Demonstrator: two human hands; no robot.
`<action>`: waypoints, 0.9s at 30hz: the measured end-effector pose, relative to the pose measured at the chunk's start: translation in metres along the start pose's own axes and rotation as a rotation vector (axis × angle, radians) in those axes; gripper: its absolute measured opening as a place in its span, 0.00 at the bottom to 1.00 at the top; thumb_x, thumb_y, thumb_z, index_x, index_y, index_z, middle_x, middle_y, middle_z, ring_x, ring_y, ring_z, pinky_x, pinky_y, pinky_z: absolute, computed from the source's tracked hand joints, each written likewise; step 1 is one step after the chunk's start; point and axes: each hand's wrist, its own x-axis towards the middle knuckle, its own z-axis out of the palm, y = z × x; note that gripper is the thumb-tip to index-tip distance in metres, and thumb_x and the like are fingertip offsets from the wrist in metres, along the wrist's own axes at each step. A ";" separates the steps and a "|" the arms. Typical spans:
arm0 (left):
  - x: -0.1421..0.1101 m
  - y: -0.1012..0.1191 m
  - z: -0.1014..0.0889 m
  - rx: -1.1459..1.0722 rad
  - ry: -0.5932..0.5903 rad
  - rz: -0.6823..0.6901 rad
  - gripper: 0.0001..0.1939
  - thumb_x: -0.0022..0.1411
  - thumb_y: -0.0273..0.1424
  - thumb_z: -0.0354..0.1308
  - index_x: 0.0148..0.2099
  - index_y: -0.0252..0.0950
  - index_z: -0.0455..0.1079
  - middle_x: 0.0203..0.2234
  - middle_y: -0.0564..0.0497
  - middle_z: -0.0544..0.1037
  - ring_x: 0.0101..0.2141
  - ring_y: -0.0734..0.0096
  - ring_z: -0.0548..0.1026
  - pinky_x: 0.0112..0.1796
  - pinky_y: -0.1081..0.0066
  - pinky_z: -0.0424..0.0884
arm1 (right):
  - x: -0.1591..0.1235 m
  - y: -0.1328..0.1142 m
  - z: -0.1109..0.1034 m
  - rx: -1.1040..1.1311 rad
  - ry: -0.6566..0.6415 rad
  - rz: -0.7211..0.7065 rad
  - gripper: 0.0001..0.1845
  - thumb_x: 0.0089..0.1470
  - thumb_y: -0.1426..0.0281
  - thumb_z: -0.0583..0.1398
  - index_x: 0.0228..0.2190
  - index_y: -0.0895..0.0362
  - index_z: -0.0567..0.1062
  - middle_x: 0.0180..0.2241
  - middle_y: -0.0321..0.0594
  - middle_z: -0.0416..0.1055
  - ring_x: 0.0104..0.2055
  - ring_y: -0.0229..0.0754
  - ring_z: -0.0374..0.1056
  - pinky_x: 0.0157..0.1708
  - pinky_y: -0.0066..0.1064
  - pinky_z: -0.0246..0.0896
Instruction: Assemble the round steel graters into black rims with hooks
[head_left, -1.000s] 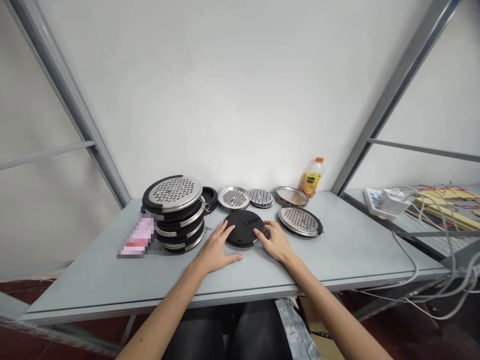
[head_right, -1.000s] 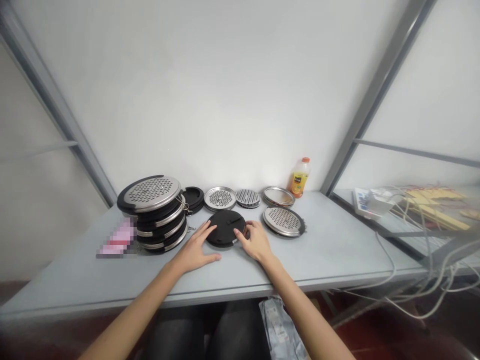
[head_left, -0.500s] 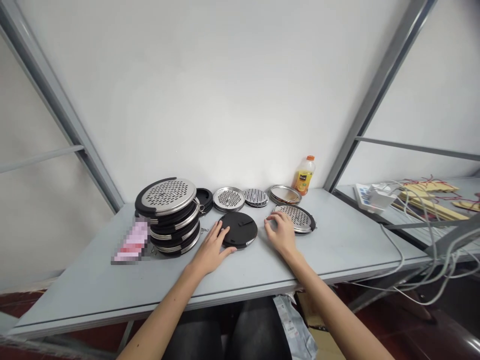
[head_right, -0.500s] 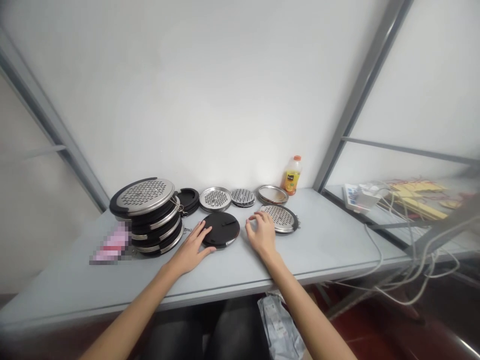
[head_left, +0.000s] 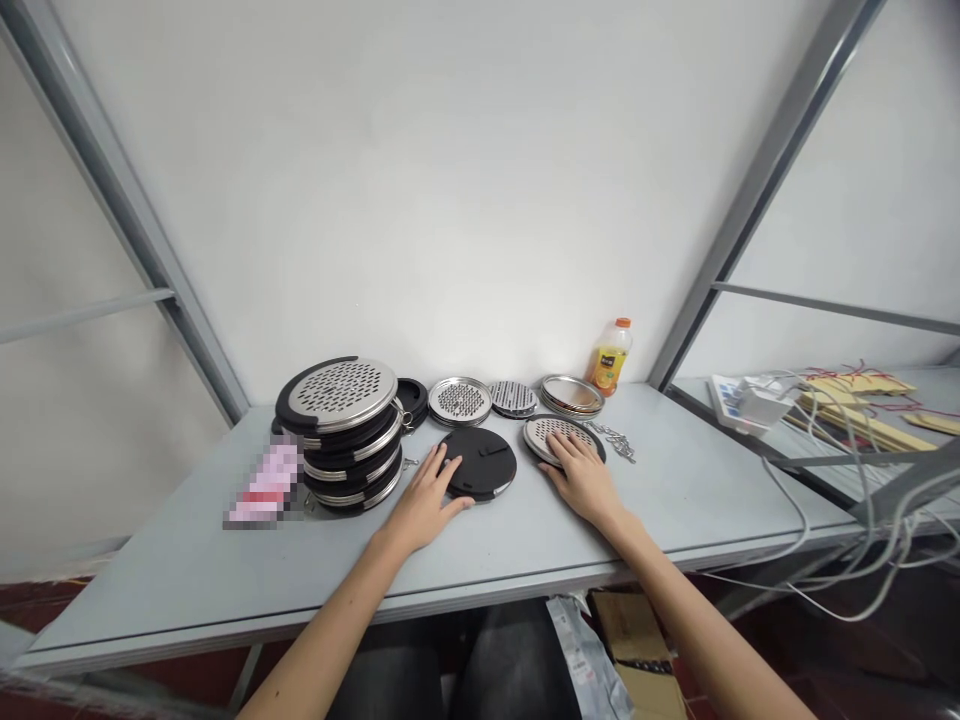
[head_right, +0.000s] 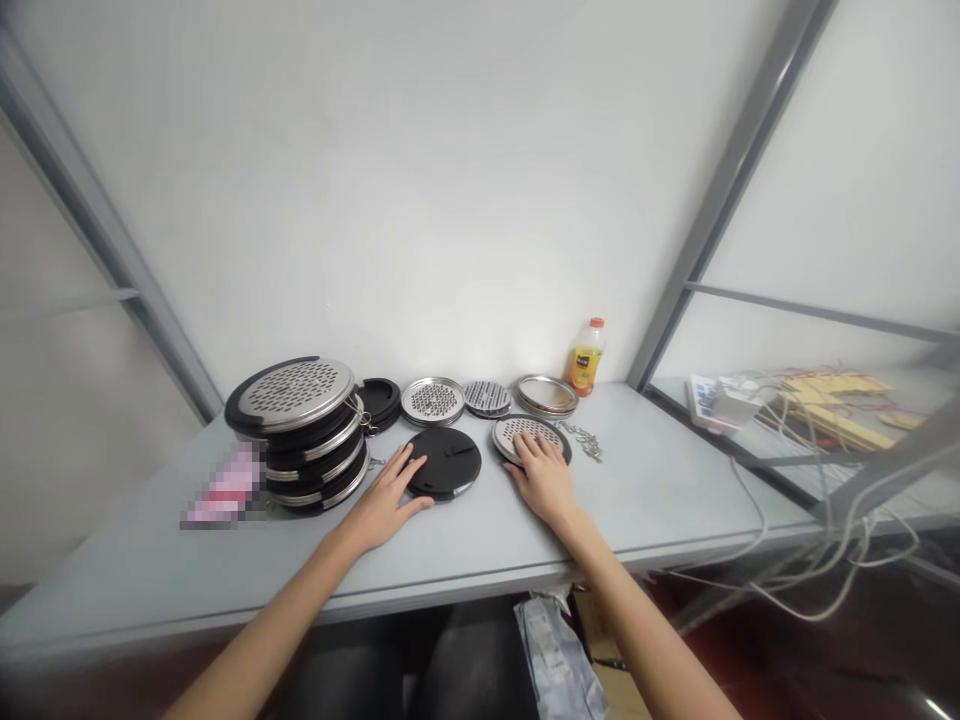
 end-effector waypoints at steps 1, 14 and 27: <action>0.000 0.000 0.000 0.002 0.001 0.000 0.33 0.63 0.47 0.54 0.65 0.41 0.53 0.67 0.44 0.46 0.66 0.56 0.43 0.61 0.55 0.50 | 0.003 -0.004 0.000 0.016 -0.004 -0.032 0.26 0.58 0.62 0.55 0.55 0.59 0.67 0.57 0.49 0.65 0.59 0.60 0.59 0.55 0.50 0.56; -0.001 0.001 -0.001 -0.010 0.016 0.008 0.32 0.62 0.46 0.55 0.65 0.42 0.54 0.67 0.45 0.47 0.66 0.56 0.44 0.61 0.56 0.50 | 0.018 0.007 -0.008 0.304 0.175 0.022 0.26 0.61 0.61 0.50 0.57 0.58 0.63 0.53 0.50 0.70 0.52 0.54 0.68 0.48 0.45 0.65; -0.001 -0.001 0.000 -0.034 0.013 0.008 0.33 0.62 0.47 0.55 0.65 0.43 0.53 0.67 0.46 0.46 0.66 0.55 0.43 0.61 0.54 0.51 | 0.003 0.040 -0.023 0.580 0.349 0.301 0.26 0.58 0.56 0.51 0.51 0.60 0.69 0.40 0.49 0.75 0.38 0.51 0.70 0.39 0.40 0.65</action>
